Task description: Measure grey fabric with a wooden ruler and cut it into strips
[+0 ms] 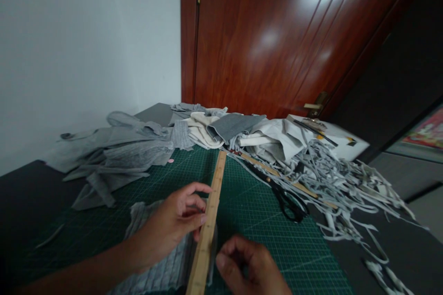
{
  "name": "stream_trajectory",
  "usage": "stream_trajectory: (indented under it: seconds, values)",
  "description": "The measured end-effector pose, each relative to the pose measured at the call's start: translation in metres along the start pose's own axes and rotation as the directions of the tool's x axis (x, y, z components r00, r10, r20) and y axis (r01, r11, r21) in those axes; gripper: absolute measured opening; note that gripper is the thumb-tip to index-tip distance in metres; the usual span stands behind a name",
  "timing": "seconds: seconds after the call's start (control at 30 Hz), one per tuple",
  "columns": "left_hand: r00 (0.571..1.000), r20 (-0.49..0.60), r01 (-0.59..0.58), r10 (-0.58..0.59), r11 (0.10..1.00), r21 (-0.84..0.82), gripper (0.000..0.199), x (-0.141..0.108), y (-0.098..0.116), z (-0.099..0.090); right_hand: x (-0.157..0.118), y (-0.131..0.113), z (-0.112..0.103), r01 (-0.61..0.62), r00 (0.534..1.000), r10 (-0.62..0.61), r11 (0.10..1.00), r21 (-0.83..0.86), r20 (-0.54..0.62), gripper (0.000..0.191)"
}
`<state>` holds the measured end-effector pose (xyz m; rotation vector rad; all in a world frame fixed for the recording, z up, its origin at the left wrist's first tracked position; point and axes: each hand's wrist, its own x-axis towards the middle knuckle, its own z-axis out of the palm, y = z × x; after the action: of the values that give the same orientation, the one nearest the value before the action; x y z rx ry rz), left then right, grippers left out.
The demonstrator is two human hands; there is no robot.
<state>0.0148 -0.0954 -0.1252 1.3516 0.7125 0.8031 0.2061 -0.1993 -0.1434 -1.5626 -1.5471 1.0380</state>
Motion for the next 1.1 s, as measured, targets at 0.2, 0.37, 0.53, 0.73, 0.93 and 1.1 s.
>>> stream_trajectory:
  seconds: [0.2, 0.37, 0.53, 0.73, 0.93, 1.1]
  values:
    - [0.999, 0.016, 0.027, -0.028, 0.998, 0.064, 0.026, 0.001, -0.007, -0.008, 0.006, -0.004, -0.024, 0.200, 0.979, -0.180, 0.945, -0.260, 0.098, 0.030]
    - [0.997, 0.017, 0.078, -0.081, 0.987, 0.144, 0.018, 0.003, -0.006, -0.010, 0.018, -0.001, -0.003, 0.361, 0.926, -0.291, 0.869, -0.337, 0.241, 0.044]
    - [0.994, 0.038, 0.092, -0.102, 0.973, 0.211, 0.013, 0.002, -0.004, -0.010, 0.024, -0.006, -0.009, 0.324, 0.938, -0.219, 0.832, -0.451, 0.269, 0.066]
    - [0.998, 0.040, -0.063, 0.050, 0.833, 0.550, 0.009, 0.000, -0.005, -0.009, 0.025, 0.001, -0.007, 0.283, 0.955, -0.175, 0.778, -0.560, 0.240, 0.073]
    - [0.972, 0.218, -0.226, 0.089, 0.613, 0.757, 0.030, -0.010, 0.011, -0.014, 0.025, 0.003, -0.009, 0.267, 0.958, -0.142, 0.766, -0.585, 0.250, 0.070]
    - [0.932, 0.363, -0.315, 0.015, 0.530, 0.787, 0.063, -0.009, 0.022, -0.024, 0.026, 0.002, -0.008, 0.258, 0.959, -0.142, 0.801, -0.541, 0.247, 0.064]
